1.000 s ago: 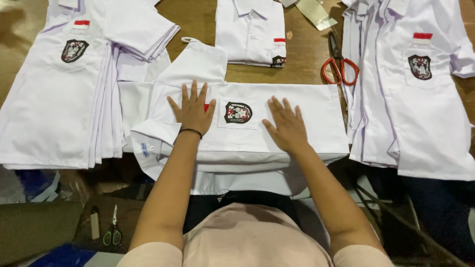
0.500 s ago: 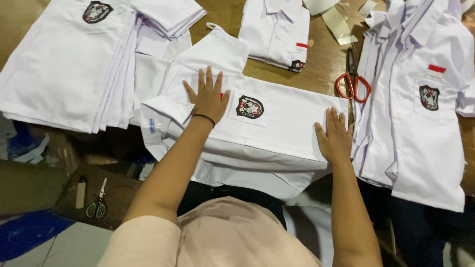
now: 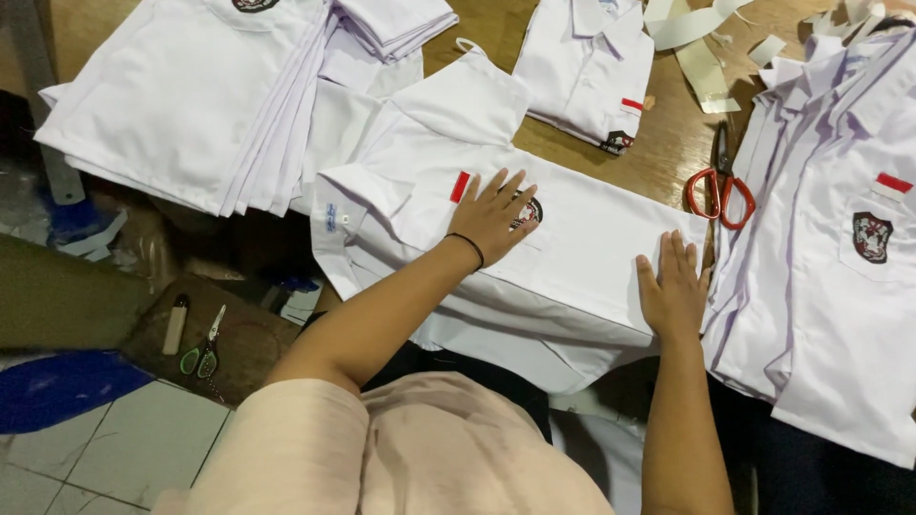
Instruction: The person folds a white shirt on a wooden table, smoothing the fabric with their hands and folding the bottom edge toward the collar.
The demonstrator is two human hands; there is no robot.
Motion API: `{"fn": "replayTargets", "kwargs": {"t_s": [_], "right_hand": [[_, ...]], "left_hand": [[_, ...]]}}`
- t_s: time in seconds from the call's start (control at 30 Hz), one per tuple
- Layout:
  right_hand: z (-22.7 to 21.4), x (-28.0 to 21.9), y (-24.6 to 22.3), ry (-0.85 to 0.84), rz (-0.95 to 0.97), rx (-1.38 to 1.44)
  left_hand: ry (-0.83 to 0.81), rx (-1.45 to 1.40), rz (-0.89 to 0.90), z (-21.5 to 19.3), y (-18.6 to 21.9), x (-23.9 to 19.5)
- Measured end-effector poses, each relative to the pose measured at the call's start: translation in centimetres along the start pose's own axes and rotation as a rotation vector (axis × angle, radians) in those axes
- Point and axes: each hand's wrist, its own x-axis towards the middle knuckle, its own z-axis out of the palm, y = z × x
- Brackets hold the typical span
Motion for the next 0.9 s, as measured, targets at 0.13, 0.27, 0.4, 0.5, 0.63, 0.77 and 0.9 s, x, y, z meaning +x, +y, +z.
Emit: {"fn": "replayTargets", "kwargs": {"t_s": [0.13,0.27,0.4,0.5,0.63,0.77,0.9], "right_hand": [[-0.1,-0.1,0.0,-0.006,-0.006,0.001],[-0.3,-0.3,-0.3,-0.006,-0.001,0.004],[-0.3,-0.3,-0.3,0.002,0.004,0.021],[-0.2,-0.3,-0.2,0.0,-0.001,0.031],[0.0,-0.2,0.0,0.028,-0.005,0.023],[0.0,-0.2,0.0,0.018,-0.003,0.02],[-0.2,-0.4,-0.3,0.024,-0.003,0.028]], "left_hand": [[0.008,0.013,-0.138,-1.6,-3.5,-1.0],[0.073,-0.008,-0.271,-2.1,-6.5,-2.0],[0.095,-0.047,-0.393,-3.1,-6.7,-2.3],[0.113,-0.005,-0.448,-1.6,-7.6,-1.0],[0.14,-0.017,-0.51,-1.6,-6.9,-0.4],[0.159,-0.141,-0.429,-2.5,-4.0,-0.3],[0.154,-0.168,-0.25,-1.6,-1.5,0.1]]}}
